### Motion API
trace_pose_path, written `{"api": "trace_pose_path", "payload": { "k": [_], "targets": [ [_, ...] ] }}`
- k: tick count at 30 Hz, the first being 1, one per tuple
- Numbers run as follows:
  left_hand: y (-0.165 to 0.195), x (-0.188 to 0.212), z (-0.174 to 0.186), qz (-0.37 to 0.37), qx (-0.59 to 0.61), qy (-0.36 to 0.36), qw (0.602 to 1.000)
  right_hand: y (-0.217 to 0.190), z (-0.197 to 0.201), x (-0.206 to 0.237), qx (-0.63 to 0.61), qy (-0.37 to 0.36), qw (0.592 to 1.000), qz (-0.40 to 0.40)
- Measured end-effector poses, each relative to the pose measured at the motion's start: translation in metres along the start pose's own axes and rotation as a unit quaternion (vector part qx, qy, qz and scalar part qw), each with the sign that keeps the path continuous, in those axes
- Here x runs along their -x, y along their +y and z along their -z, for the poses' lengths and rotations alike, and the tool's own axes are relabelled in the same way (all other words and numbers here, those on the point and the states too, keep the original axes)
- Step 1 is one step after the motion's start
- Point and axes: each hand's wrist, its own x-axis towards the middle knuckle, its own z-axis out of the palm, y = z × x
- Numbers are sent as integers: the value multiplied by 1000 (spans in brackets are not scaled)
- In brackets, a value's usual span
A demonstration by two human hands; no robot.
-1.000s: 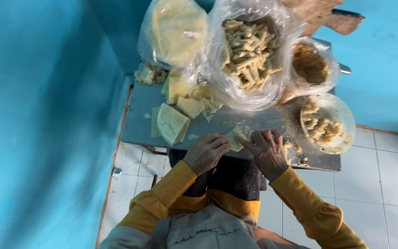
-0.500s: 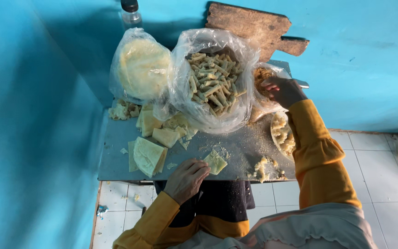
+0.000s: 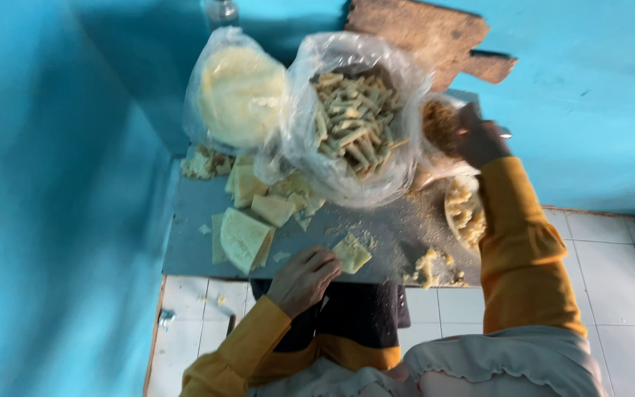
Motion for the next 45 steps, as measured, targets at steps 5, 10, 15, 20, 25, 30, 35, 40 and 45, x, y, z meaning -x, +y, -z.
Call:
{"api": "trace_pose_path", "payload": {
  "k": [5, 10, 15, 20, 25, 30, 35, 40, 45],
  "targets": [
    [-4, 14, -2, -40, -64, 19, 997, 4, -22, 64, -389, -27, 918, -74],
    [-5, 20, -7, -35, -46, 14, 998, -74, -111, 144, -678, -188, 710, 9],
    [-3, 22, -8, -25, -68, 26, 997, -122, -144, 200, -148, -31, 975, 165],
    [1, 22, -9, -4, -87, 41, 995, -107, -128, 220, -28, 40, 960, 276],
    [9, 23, -9, 7, -104, 43, 994, -92, -134, 232, -36, 76, 976, 202],
    [18, 21, -6, -16, -175, 53, 983, -83, -138, 228, 42, 75, 967, 241],
    [26, 15, -2, -20, -217, 12, 976, -91, -133, 224, 73, 81, 954, 278],
    [26, 10, -4, -54, -171, 30, 983, -99, -130, 227, 31, 74, 968, 236],
    [24, 11, -11, -46, -144, 6, 989, -99, -137, 228, -44, 97, 970, 217]
  ]
}}
